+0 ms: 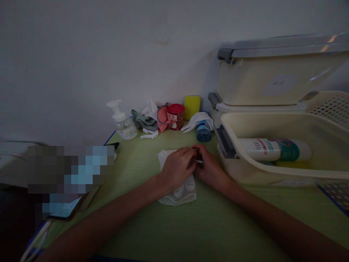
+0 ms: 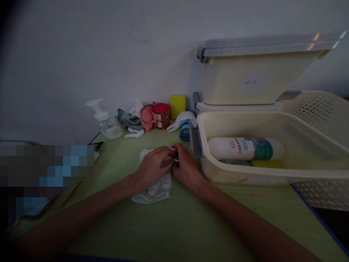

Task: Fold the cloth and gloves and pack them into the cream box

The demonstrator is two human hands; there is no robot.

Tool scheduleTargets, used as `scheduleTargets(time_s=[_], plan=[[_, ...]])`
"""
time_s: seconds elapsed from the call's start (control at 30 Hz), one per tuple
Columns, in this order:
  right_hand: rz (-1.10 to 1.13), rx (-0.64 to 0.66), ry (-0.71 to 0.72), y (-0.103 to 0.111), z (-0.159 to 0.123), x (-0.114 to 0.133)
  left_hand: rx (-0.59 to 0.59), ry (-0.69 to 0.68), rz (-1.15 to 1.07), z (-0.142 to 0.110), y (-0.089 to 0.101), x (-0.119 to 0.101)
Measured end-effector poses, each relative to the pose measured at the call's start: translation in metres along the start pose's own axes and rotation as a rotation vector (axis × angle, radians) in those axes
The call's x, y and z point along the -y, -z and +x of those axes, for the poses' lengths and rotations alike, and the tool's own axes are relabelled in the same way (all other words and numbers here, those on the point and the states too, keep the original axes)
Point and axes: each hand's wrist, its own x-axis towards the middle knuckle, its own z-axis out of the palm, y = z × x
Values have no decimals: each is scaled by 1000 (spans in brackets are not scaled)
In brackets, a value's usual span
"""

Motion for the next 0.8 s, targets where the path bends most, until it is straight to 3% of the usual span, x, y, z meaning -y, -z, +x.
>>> scheduleTargets(time_s=[0.1, 0.27, 0.6, 0.8], plan=[[-1, 7, 3, 1, 0, 1, -14, -50, 19, 0, -1, 0], [2, -25, -3, 3, 1, 4, -13, -18, 22, -2, -1, 0], [54, 32, -29, 4, 2, 4, -36, -48, 18, 0, 0, 2], [49, 37, -18, 4, 3, 7, -101, -141, -40, 0, -3, 5]])
